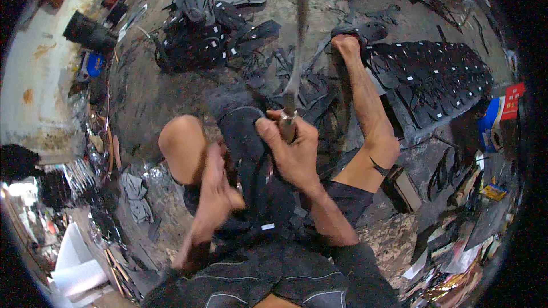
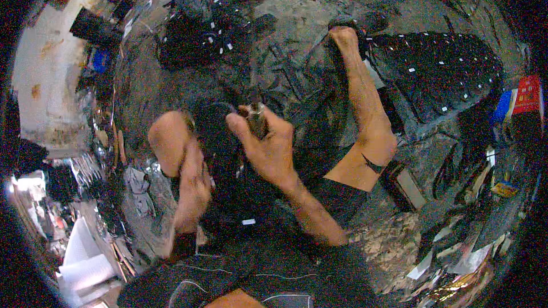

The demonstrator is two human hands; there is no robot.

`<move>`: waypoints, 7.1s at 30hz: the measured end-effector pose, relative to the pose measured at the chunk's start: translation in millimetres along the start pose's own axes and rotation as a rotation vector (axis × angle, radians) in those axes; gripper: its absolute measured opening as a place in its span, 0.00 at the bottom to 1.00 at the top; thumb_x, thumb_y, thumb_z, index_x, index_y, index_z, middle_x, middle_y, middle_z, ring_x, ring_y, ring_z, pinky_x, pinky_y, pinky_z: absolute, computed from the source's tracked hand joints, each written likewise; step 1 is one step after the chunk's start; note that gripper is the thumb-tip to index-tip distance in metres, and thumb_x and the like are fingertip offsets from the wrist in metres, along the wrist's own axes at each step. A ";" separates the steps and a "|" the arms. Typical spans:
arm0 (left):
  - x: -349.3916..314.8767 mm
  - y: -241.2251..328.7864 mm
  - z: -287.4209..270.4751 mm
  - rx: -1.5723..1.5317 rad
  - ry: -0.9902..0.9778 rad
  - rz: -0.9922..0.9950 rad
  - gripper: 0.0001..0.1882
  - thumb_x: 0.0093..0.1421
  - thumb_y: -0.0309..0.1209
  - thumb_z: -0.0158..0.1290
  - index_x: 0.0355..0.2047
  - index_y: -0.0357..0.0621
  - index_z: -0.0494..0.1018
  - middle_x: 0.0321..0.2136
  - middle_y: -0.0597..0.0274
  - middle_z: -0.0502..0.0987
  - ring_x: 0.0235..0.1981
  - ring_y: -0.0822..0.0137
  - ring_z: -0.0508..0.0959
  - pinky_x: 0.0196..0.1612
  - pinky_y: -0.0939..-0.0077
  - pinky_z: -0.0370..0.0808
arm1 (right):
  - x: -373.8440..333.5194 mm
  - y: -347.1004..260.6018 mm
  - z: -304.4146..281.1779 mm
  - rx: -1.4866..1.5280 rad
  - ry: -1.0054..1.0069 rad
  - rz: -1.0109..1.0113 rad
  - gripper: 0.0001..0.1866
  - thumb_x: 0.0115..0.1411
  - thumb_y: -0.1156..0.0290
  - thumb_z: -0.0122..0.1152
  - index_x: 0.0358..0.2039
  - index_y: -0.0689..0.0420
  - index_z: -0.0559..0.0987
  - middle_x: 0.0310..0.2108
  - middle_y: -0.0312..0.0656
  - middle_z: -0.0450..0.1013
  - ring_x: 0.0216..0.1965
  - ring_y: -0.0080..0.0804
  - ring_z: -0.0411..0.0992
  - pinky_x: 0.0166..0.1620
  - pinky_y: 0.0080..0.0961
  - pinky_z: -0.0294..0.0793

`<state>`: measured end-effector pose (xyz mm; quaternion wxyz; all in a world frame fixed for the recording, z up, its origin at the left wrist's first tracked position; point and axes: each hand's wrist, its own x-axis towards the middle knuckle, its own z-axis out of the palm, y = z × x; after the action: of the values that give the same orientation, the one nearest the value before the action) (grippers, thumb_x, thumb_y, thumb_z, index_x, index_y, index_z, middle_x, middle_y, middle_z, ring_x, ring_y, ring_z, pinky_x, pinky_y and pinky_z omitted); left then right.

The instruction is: The person sits on the floor and uses a knife to trim excess material from the edges of black flip-flops. They handle each sandal individually, cutting along the perimeter and placing finished items aside.

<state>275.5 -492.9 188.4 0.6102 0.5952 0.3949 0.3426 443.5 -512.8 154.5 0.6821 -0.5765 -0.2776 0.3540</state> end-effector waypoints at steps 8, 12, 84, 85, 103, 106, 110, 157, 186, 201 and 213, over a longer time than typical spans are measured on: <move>13.5 44.9 -16.2 -0.218 -0.027 -0.414 0.14 0.72 0.42 0.52 0.44 0.45 0.77 0.38 0.77 0.78 0.39 0.84 0.75 0.46 0.84 0.72 | -146.7 -5.2 -77.3 -0.485 -0.177 -0.064 0.14 0.73 0.64 0.46 0.45 0.60 0.76 0.20 0.40 0.68 0.20 0.29 0.67 0.26 0.25 0.66; 3.1 43.9 -33.2 -0.183 -0.070 -0.431 0.16 0.72 0.42 0.52 0.48 0.44 0.77 0.41 0.75 0.80 0.42 0.84 0.76 0.47 0.83 0.72 | -225.7 1.2 -85.2 -0.580 -0.260 0.117 0.11 0.72 0.65 0.49 0.40 0.58 0.75 0.21 0.49 0.66 0.19 0.44 0.68 0.27 0.33 0.67; 225.8 -203.3 400.2 -0.301 -0.301 -1.217 0.49 0.57 0.50 0.64 0.68 0.37 0.53 0.65 0.45 0.58 0.63 0.46 0.64 0.59 0.42 0.73 | -212.7 155.8 -331.6 0.139 1.343 0.150 0.14 0.69 0.62 0.62 0.46 0.59 0.80 0.31 0.40 0.80 0.24 0.26 0.78 0.25 0.25 0.76; 197.6 -214.7 425.2 -0.312 -0.211 -1.301 0.51 0.55 0.52 0.66 0.67 0.36 0.52 0.66 0.45 0.57 0.63 0.46 0.63 0.57 0.42 0.74 | -220.9 169.8 -336.6 0.130 1.390 0.222 0.13 0.69 0.62 0.61 0.45 0.59 0.81 0.31 0.40 0.80 0.23 0.28 0.78 0.23 0.24 0.75; 345.4 -167.2 503.9 -0.283 -0.231 -0.410 0.28 0.62 0.44 0.59 0.53 0.35 0.70 0.49 0.53 0.76 0.47 0.57 0.79 0.52 0.59 0.76 | -315.1 189.9 -281.2 -0.204 1.606 0.377 0.11 0.63 0.67 0.68 0.39 0.64 0.85 0.34 0.40 0.82 0.34 0.25 0.77 0.40 0.25 0.76; 352.3 -178.5 501.2 -0.237 -0.260 -0.327 0.17 0.63 0.32 0.54 0.47 0.33 0.72 0.49 0.52 0.74 0.43 0.60 0.78 0.51 0.61 0.81 | -316.0 165.5 -286.1 -0.296 1.593 0.272 0.12 0.64 0.67 0.68 0.39 0.65 0.85 0.35 0.40 0.82 0.34 0.24 0.76 0.40 0.24 0.75; 317.8 -191.3 459.2 -0.323 -0.460 -0.317 0.12 0.64 0.27 0.51 0.44 0.31 0.72 0.45 0.55 0.73 0.42 0.62 0.77 0.49 0.60 0.85 | -236.9 188.0 -321.3 -0.362 1.414 0.314 0.14 0.66 0.66 0.66 0.43 0.66 0.84 0.38 0.40 0.81 0.35 0.22 0.74 0.40 0.21 0.74; 44.6 -63.1 10.7 0.170 0.023 -0.452 0.21 0.72 0.47 0.49 0.30 0.43 0.73 0.18 0.68 0.72 0.15 0.76 0.70 0.17 0.79 0.66 | -161.0 34.1 -50.5 -0.318 -0.075 0.402 0.16 0.72 0.60 0.51 0.35 0.62 0.70 0.21 0.47 0.65 0.23 0.32 0.63 0.30 0.35 0.67; 8.8 -22.4 -21.8 0.020 0.219 -0.566 0.17 0.66 0.47 0.57 0.42 0.47 0.72 0.21 0.75 0.66 0.16 0.78 0.62 0.18 0.78 0.60 | -36.7 111.7 -2.8 -0.690 -0.304 0.034 0.22 0.67 0.55 0.58 0.52 0.60 0.73 0.49 0.52 0.67 0.49 0.44 0.68 0.45 0.36 0.73; 77.7 -154.4 151.6 -0.777 0.409 -0.597 0.35 0.63 0.52 0.59 0.60 0.38 0.66 0.55 0.52 0.72 0.52 0.58 0.74 0.51 0.65 0.77 | -27.6 -64.9 -72.1 0.558 0.101 0.254 0.27 0.70 0.39 0.45 0.31 0.51 0.69 0.16 0.31 0.60 0.11 0.22 0.56 0.15 0.22 0.57; 73.8 -91.9 81.1 -0.319 0.279 -0.271 0.31 0.63 0.49 0.61 0.54 0.34 0.74 0.51 0.54 0.78 0.48 0.58 0.80 0.45 0.59 0.85 | -136.6 14.5 -112.8 0.065 0.464 0.322 0.10 0.73 0.63 0.51 0.45 0.56 0.70 0.22 0.32 0.63 0.16 0.19 0.61 0.21 0.20 0.65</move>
<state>376.3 -469.5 89.7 0.6764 0.3798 0.4925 0.3946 448.6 -687.7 123.9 0.6806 -0.6567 -0.0074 0.3249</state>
